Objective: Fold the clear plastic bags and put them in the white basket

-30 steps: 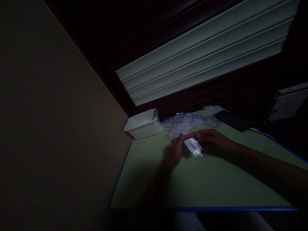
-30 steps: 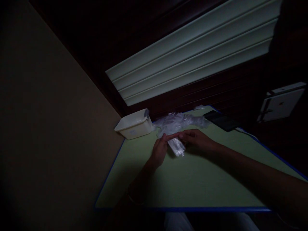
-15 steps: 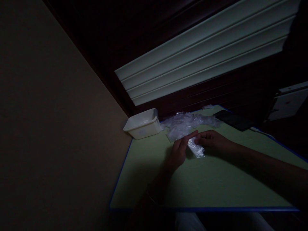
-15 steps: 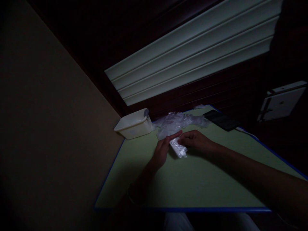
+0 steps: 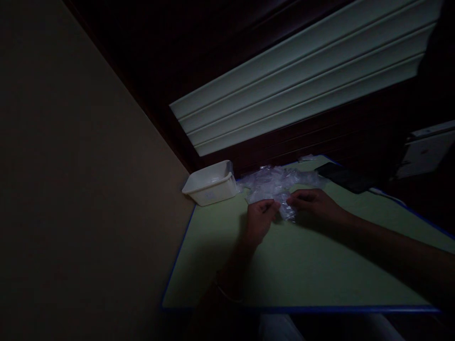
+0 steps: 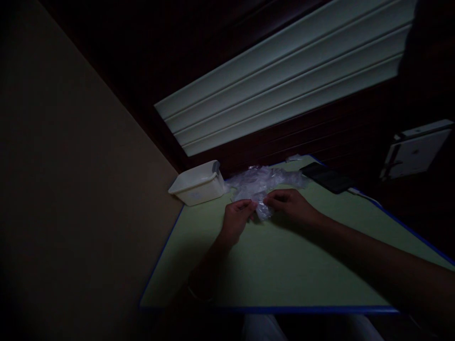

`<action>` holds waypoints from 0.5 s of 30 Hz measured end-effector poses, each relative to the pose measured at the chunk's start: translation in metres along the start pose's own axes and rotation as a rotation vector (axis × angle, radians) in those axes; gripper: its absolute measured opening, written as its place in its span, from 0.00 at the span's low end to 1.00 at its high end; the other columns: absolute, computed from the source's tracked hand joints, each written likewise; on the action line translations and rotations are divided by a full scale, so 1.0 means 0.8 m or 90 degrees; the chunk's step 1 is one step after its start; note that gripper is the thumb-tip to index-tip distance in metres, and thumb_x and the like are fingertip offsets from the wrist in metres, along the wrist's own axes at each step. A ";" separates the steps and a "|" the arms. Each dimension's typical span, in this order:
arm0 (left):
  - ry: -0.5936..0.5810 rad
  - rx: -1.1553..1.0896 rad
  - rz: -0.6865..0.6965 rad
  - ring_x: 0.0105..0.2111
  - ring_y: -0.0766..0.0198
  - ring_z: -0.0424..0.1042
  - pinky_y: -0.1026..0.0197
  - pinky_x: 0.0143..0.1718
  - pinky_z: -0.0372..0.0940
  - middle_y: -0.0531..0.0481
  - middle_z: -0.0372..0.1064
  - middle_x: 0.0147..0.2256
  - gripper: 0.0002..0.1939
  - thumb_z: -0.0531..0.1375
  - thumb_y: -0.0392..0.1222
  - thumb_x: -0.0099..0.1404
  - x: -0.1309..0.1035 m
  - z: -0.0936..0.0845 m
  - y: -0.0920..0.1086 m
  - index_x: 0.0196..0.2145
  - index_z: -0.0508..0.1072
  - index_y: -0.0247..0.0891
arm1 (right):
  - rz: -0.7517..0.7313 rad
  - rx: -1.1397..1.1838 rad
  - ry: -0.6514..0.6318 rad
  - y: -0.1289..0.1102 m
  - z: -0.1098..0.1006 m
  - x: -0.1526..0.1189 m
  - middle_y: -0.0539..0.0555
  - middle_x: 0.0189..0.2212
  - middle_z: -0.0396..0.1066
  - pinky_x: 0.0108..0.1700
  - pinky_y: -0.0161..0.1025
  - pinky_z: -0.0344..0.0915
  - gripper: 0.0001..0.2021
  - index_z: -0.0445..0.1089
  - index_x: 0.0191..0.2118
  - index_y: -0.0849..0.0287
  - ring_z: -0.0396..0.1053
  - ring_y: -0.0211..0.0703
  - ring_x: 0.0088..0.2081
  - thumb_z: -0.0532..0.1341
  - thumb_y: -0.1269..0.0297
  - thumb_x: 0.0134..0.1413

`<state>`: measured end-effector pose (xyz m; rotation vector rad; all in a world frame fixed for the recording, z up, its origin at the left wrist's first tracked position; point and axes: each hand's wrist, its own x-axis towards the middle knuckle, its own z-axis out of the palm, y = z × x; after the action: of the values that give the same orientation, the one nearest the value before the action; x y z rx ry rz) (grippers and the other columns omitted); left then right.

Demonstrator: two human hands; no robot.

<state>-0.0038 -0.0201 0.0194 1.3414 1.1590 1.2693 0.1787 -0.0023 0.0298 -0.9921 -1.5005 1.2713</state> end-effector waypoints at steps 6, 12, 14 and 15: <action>0.011 0.017 -0.005 0.20 0.71 0.59 0.66 0.23 0.54 0.53 0.66 0.20 0.19 0.67 0.53 0.53 0.000 -0.001 -0.003 0.31 0.78 0.31 | -0.009 -0.001 -0.015 0.003 0.000 -0.001 0.51 0.23 0.68 0.30 0.38 0.60 0.22 0.74 0.27 0.60 0.64 0.39 0.26 0.68 0.42 0.41; 0.003 0.023 -0.011 0.20 0.72 0.58 0.66 0.23 0.54 0.54 0.65 0.20 0.17 0.67 0.51 0.53 0.000 0.000 -0.002 0.29 0.78 0.31 | 0.001 0.002 -0.032 0.007 -0.001 -0.003 0.52 0.24 0.70 0.28 0.37 0.60 0.19 0.75 0.30 0.62 0.64 0.39 0.26 0.66 0.46 0.46; 0.004 0.028 -0.015 0.20 0.72 0.58 0.66 0.23 0.54 0.53 0.65 0.19 0.17 0.67 0.51 0.53 -0.001 0.000 -0.001 0.29 0.78 0.31 | -0.006 -0.011 -0.025 0.008 -0.001 -0.004 0.51 0.22 0.68 0.27 0.36 0.58 0.19 0.74 0.28 0.62 0.62 0.37 0.24 0.65 0.47 0.47; 0.004 0.029 -0.016 0.20 0.72 0.59 0.66 0.23 0.54 0.53 0.65 0.20 0.17 0.67 0.50 0.53 -0.001 0.000 -0.001 0.29 0.78 0.31 | -0.012 -0.024 -0.019 0.008 -0.001 -0.005 0.50 0.21 0.67 0.26 0.36 0.57 0.19 0.74 0.27 0.62 0.61 0.37 0.23 0.65 0.48 0.48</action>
<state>-0.0038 -0.0207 0.0185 1.3533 1.2126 1.2358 0.1804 -0.0047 0.0228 -0.9846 -1.5583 1.2538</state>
